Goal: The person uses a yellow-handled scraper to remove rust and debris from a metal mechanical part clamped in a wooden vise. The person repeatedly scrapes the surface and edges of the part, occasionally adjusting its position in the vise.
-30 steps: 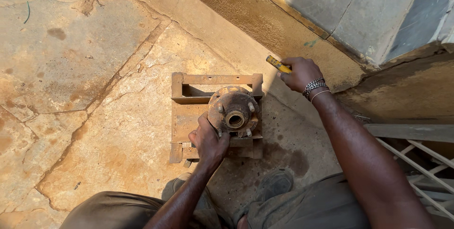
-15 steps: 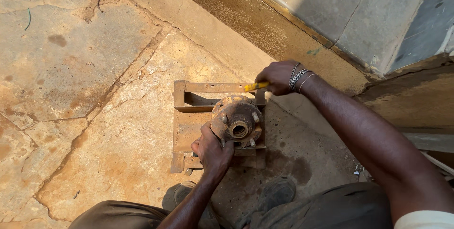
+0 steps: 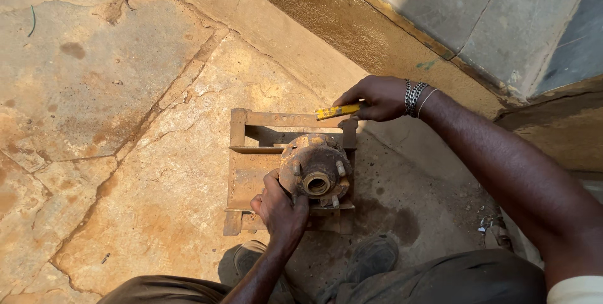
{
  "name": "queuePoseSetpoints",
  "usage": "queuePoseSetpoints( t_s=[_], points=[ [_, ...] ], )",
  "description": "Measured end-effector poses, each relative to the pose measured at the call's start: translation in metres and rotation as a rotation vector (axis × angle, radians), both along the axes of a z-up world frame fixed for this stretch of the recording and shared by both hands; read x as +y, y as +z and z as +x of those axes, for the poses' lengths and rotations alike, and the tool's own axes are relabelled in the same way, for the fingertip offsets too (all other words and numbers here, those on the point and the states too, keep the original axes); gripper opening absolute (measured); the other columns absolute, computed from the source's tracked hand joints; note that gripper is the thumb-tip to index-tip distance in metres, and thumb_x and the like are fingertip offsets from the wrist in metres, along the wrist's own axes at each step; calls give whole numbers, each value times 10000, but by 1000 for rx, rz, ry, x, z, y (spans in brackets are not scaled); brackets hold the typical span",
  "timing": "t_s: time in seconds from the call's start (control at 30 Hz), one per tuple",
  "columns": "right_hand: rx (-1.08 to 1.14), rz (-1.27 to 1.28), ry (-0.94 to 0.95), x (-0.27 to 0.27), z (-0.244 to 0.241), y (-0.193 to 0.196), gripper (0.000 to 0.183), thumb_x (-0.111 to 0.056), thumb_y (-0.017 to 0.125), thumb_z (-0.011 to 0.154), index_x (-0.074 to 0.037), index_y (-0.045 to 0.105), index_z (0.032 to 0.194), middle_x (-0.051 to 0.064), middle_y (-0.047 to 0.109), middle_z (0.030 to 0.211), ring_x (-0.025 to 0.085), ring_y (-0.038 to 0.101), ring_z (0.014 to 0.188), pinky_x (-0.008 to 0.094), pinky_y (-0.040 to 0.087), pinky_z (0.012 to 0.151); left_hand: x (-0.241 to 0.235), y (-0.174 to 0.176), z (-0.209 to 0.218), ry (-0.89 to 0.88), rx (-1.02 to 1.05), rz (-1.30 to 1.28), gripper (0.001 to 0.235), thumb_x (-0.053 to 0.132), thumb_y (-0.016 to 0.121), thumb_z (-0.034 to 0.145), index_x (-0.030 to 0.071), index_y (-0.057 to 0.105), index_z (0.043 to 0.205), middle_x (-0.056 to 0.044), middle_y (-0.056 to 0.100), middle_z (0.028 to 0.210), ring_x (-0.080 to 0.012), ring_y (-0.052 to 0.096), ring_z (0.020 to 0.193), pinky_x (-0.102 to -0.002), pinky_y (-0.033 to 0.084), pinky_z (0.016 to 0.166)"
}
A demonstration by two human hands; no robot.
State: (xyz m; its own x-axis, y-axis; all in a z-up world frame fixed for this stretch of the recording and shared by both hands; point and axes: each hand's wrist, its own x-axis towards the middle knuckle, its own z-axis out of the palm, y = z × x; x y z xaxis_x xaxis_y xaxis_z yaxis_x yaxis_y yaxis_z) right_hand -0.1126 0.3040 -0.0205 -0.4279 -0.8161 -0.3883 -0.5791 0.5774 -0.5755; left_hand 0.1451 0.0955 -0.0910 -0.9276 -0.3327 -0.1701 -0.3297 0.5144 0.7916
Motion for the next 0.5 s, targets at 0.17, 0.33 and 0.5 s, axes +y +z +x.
queuePoseSetpoints(
  t_s=[0.17,0.33,0.5],
  points=[
    [49,358,19,-23,13,5,226,-246,606,1012,-125,704,1176,101,789,949,242,764,864,409,598,819,-6,-3,-3,5,-21,-45,630,118,733,661,66,504,1246,-78,677,924,-254,598,937,-416,275,909],
    [-51,-173,-40,16,1,-20,444,-212,660,906,-112,667,1338,119,777,1033,250,753,861,389,593,759,-6,-7,-5,52,3,-46,588,115,696,700,80,509,1257,-52,670,937,-235,600,960,-409,266,919],
    [89,-2,-410,42,-9,-40,412,-270,704,921,-33,655,1256,152,736,952,264,714,851,422,572,775,-8,3,-11,8,-139,44,574,144,697,677,128,525,1225,-45,655,861,-212,606,928,-395,257,923]
  ],
)
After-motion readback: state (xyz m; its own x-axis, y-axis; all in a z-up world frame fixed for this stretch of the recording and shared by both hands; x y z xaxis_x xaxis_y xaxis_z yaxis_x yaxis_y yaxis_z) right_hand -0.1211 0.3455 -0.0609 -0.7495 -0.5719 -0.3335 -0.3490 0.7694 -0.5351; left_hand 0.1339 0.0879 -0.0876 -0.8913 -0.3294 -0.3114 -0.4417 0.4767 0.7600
